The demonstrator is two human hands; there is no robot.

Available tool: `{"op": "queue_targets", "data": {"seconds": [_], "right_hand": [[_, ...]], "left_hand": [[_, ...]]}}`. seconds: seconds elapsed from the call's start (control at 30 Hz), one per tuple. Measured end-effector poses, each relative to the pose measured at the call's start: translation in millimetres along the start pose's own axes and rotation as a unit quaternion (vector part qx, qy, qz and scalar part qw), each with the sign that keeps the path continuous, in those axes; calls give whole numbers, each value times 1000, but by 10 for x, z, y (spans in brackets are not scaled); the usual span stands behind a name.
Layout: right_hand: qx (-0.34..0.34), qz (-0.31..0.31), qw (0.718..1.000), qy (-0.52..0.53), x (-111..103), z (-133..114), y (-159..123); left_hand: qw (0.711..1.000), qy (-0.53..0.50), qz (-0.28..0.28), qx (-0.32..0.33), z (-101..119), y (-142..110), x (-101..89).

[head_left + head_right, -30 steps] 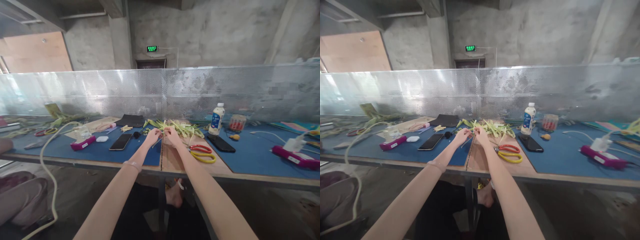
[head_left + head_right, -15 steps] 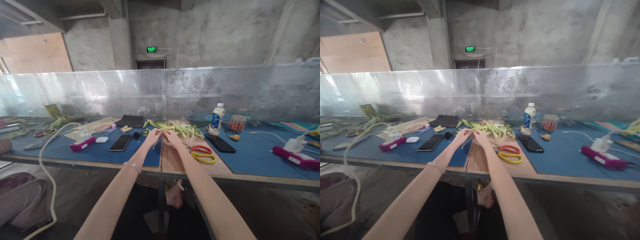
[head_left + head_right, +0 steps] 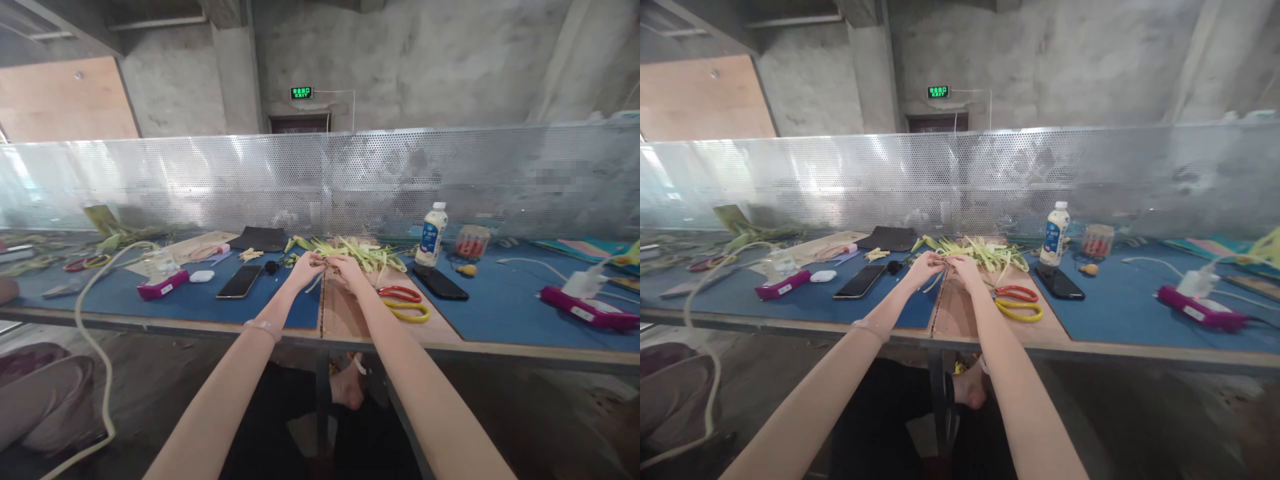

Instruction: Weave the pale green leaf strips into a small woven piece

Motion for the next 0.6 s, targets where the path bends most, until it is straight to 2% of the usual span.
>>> {"op": "queue_targets", "data": {"seconds": [0.33, 0.47, 0.6], "right_hand": [[-8, -7, 999, -44, 17, 61, 63], [-26, -1, 996, -89, -5, -5, 48], [-36, -11, 997, -74, 12, -61, 10]], "left_hand": [[999, 35, -22, -2, -19, 1, 17], [999, 22, -39, -3, -41, 0, 41], [999, 20, -28, -3, -57, 9, 24]]}}
Point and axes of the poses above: each hand's wrist, its own y-axis towards the middle knuckle, its own x-axis out of the palm, z = x × y, the point moved 10 cm from there along y, towards the middle knuckle, and after that the axes turned 10 degrees about -y, right-handed, at the moved point
